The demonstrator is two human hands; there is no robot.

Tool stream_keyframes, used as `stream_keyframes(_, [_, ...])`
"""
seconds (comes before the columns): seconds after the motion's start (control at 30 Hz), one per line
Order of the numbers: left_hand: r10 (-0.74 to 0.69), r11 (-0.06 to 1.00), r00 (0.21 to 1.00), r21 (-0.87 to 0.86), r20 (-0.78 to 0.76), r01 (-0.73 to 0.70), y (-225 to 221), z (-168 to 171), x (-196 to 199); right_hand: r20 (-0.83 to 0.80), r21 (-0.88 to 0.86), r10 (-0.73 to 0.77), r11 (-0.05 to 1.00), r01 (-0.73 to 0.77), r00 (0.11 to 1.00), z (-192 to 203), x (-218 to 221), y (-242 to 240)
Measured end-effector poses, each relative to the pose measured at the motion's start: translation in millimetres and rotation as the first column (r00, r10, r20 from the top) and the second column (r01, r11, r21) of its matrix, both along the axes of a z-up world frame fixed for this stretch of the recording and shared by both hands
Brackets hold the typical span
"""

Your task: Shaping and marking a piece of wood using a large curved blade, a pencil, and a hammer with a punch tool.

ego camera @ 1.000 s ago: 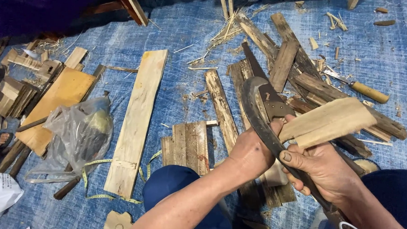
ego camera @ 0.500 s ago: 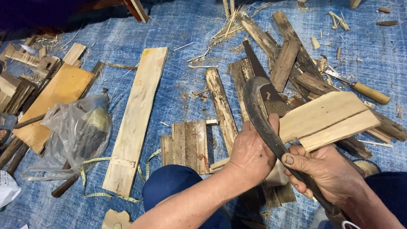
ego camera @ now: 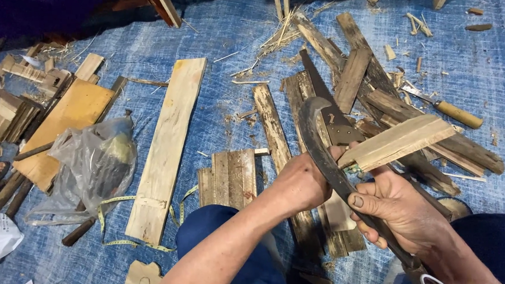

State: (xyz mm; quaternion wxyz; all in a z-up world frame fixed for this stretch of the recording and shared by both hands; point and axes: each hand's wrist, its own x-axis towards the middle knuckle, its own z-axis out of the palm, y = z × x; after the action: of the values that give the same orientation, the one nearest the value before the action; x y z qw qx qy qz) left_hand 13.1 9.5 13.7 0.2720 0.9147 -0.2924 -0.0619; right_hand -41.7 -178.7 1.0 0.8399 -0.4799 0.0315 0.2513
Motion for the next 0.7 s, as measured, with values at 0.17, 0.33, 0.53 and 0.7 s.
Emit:
stream_keyframes(0.17, [-0.03,0.998,0.988,0.046,-0.15,0.037,9,0,6,-0.082,0.118,-0.009,0.993,0.018,0.997,-5,4,6])
stream_keyframes(0.33, [-0.034,0.995,0.95,-0.1,-0.312,0.002,14,12,-3,-0.035,0.129,-0.022,0.991,0.026,0.999,-15,7,5])
stream_keyframes(0.53, [-0.041,0.989,0.983,-0.15,-0.18,0.014,5,11,-12,-0.043,0.064,-0.064,0.996,0.067,0.997,-19,8,3])
stream_keyframes(0.7, [0.051,0.975,0.998,-0.217,-0.025,-0.055,-3,7,-22,-0.089,-0.009,-0.047,0.999,0.047,0.995,-31,10,-6])
